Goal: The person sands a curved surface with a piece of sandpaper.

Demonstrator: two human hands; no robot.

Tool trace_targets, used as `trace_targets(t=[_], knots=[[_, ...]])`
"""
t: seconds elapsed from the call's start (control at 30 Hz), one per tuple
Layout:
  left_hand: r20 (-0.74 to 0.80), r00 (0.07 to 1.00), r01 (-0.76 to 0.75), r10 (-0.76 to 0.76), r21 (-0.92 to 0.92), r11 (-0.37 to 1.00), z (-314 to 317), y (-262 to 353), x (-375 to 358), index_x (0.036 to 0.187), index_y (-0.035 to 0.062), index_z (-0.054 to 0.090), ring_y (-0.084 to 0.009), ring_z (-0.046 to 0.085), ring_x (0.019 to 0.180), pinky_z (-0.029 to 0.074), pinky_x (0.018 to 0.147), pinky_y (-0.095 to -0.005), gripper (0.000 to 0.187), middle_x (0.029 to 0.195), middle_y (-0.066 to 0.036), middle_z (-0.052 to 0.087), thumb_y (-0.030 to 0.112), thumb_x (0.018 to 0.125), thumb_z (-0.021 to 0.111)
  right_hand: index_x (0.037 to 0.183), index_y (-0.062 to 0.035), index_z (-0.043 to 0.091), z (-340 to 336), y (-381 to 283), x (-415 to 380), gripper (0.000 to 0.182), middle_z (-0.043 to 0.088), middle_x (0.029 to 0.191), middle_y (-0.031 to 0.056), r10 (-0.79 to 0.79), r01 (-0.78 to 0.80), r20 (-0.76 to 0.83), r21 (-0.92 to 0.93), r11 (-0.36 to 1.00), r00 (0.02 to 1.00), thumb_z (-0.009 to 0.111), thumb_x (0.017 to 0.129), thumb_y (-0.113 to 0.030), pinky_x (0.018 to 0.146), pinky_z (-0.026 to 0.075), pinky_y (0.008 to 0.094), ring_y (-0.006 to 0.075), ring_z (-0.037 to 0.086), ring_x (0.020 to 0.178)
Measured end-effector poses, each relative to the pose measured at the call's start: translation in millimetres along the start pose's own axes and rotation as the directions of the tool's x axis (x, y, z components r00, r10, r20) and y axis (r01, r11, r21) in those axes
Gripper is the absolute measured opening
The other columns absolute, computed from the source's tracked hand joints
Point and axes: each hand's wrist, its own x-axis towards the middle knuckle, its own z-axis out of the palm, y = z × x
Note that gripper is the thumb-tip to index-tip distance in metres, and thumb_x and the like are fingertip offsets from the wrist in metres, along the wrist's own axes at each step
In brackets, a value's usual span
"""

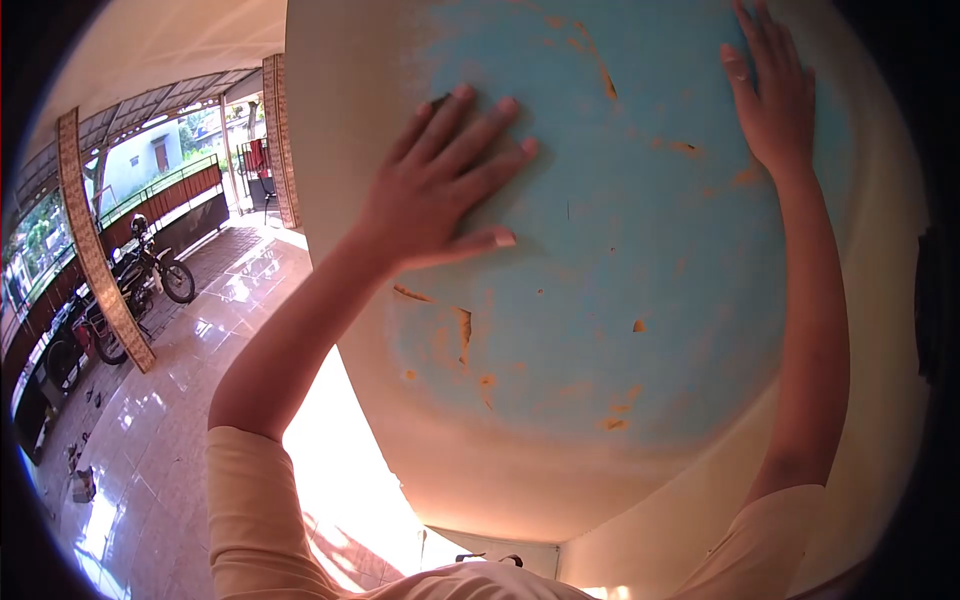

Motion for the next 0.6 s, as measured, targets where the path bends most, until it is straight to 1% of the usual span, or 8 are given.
trace_targets(t=[0.07, 0.17, 0.23, 0.27, 0.37, 0.47, 0.53, 0.6], knots=[[-0.002, 1.000, 0.022, -0.022, 0.009, 1.000, -5, -29, 18, 0.153, 0.0219, 0.042, -0.0427, 0.027, 0.147, 0.015, 0.120, -0.0583, 0.078, 0.161, -0.013, 0.032, 0.071, 0.092, 0.041, 0.157, -0.0152, 0.029, 5, 7, 3, 0.059, 0.018, 0.166, 0.0115, -0.004, 0.004, -0.005, -0.007, 1.000, 1.000, 0.046, 0.103, -0.032, 0.124, 0.009, 0.0555, 0.0338, 0.017, 0.153], [-0.193, 0.975, 0.120, -0.108, 0.049, 0.992, -11, -71, 52, 0.153, 0.0220, 0.041, -0.0439, 0.027, 0.147, 0.016, 0.120, -0.0581, 0.075, 0.161, -0.013, 0.032, 0.068, 0.093, 0.043, 0.157, -0.0151, 0.029, 8, 9, 2, 0.059, 0.018, 0.166, 0.0117, 0.001, -0.001, -0.002, -0.003, 1.000, 1.000, 0.046, 0.103, -0.031, 0.124, 0.009, 0.0557, 0.0344, 0.017, 0.152], [-0.146, 0.932, 0.346, -0.331, 0.091, 0.934, -21, -71, 66, 0.158, 0.0183, 0.028, -0.0387, 0.007, 0.154, 0.005, 0.125, -0.0490, 0.077, 0.166, -0.019, 0.015, 0.059, 0.096, 0.049, 0.157, -0.0150, 0.029, 8, 9, 1, 0.059, 0.018, 0.166, 0.0116, 0.001, -0.001, 0.000, 0.004, 1.000, 1.000, 0.046, 0.103, -0.030, 0.124, 0.009, 0.0558, 0.0346, 0.017, 0.152], [-0.140, 0.932, 0.349, -0.335, 0.090, 0.933, -15, -64, 62, 0.158, 0.0183, 0.028, -0.0387, 0.007, 0.154, 0.005, 0.125, -0.0490, 0.077, 0.166, -0.019, 0.015, 0.059, 0.096, 0.049, 0.157, -0.0150, 0.028, 7, 9, -2, 0.059, 0.018, 0.166, 0.0117, -0.004, 0.004, -0.003, 0.007, 1.000, 1.000, 0.045, 0.103, -0.030, 0.123, 0.009, 0.0559, 0.0347, 0.016, 0.152], [-0.258, 0.913, 0.328, -0.315, 0.010, 0.945, 13, -11, 22, 0.150, 0.0245, 0.046, -0.0480, 0.029, 0.144, 0.021, 0.118, -0.0596, 0.071, 0.159, -0.013, 0.035, 0.064, 0.092, 0.050, 0.158, -0.0149, 0.027, 10, 17, -4, 0.059, 0.018, 0.166, 0.0124, -0.024, 0.024, 0.013, -0.012, 1.000, 1.000, 0.046, 0.103, -0.030, 0.123, 0.010, 0.0561, 0.0348, 0.016, 0.153], [-0.139, 0.921, 0.365, -0.364, -0.024, 0.931, 18, 43, -22, 0.149, 0.0261, 0.048, -0.0481, 0.028, 0.145, 0.022, 0.116, -0.0617, 0.070, 0.160, -0.014, 0.034, 0.065, 0.091, 0.050, 0.158, -0.0151, 0.027, 11, 8, -11, 0.062, 0.017, 0.166, 0.0138, -0.025, 0.026, 0.029, -0.046, 0.999, 0.999, 0.047, 0.103, -0.034, 0.123, 0.009, 0.0566, 0.0351, 0.015, 0.153], [-0.135, 0.932, 0.338, -0.337, -0.013, 0.941, 14, 29, -13, 0.150, 0.0241, 0.047, -0.0476, 0.026, 0.146, 0.019, 0.117, -0.0618, 0.074, 0.161, -0.015, 0.032, 0.068, 0.091, 0.048, 0.158, -0.0154, 0.026, 10, -1, -17, 0.063, 0.016, 0.166, 0.0146, -0.006, 0.007, 0.022, -0.061, 0.998, 1.000, 0.048, 0.103, -0.037, 0.123, 0.009, 0.0572, 0.0356, 0.014, 0.153], [-0.166, 0.936, 0.308, -0.310, -0.035, 0.951, 12, -2, 7, 0.152, 0.0224, 0.045, -0.0471, 0.023, 0.148, 0.014, 0.116, -0.0672, 0.081, 0.163, -0.015, 0.028, 0.075, 0.090, 0.045, 0.159, -0.0185, 0.026, 12, -7, -21, 0.073, 0.012, 0.167, 0.0164, -0.090, 0.094, 0.123, -0.027, 0.995, 0.988, 0.048, 0.099, -0.054, 0.121, 0.003, 0.0633, 0.0413, 0.009, 0.152]])
